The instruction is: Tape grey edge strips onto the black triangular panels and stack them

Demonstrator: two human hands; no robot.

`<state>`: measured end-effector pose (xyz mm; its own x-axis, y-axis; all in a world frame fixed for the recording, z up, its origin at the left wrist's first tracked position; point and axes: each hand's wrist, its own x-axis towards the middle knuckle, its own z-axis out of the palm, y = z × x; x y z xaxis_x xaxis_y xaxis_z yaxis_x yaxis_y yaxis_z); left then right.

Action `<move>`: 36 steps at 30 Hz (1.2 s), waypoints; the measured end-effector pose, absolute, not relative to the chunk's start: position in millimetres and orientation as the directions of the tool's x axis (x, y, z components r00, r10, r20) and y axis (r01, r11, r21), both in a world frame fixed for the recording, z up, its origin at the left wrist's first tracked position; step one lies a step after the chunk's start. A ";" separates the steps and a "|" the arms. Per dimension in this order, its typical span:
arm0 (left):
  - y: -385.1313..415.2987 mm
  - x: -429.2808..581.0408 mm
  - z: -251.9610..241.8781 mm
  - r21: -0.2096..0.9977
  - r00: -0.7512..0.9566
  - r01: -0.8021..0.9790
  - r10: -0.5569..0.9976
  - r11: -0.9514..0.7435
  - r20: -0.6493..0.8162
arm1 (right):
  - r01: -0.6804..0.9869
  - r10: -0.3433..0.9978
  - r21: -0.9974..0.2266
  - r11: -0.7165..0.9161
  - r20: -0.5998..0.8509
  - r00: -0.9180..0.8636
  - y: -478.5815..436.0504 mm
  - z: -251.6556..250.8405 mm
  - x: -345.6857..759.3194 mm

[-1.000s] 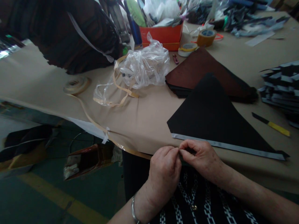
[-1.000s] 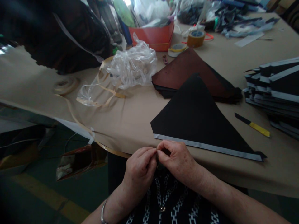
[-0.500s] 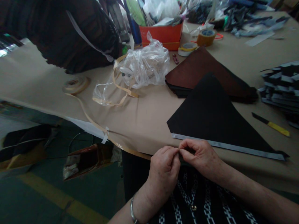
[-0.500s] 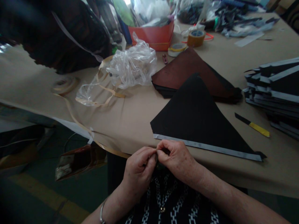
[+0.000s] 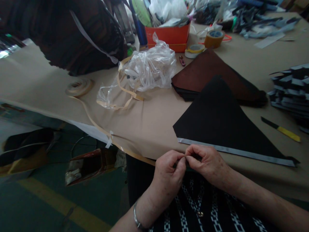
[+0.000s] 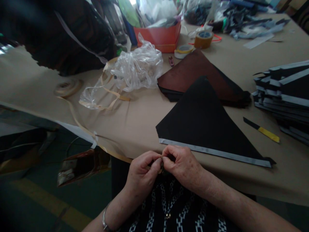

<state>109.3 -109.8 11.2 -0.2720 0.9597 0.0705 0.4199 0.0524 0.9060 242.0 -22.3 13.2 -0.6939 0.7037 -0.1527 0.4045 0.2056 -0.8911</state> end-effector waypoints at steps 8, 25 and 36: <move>-107.0 108.6 14.3 0.905 -0.284 0.415 0.958 0.098 0.027 | 0.399 0.691 -0.884 0.246 -0.129 -0.712 -22.0 11.8 242.5; -108.1 107.3 12.7 0.856 -0.277 0.509 0.959 0.092 0.061 | 0.406 0.686 -0.845 0.347 -0.066 -0.724 -24.0 9.2 241.6; -106.3 109.4 10.2 0.801 -0.307 0.593 0.943 0.084 0.129 | 0.365 0.668 -0.835 0.411 0.004 -0.744 -25.5 4.8 240.6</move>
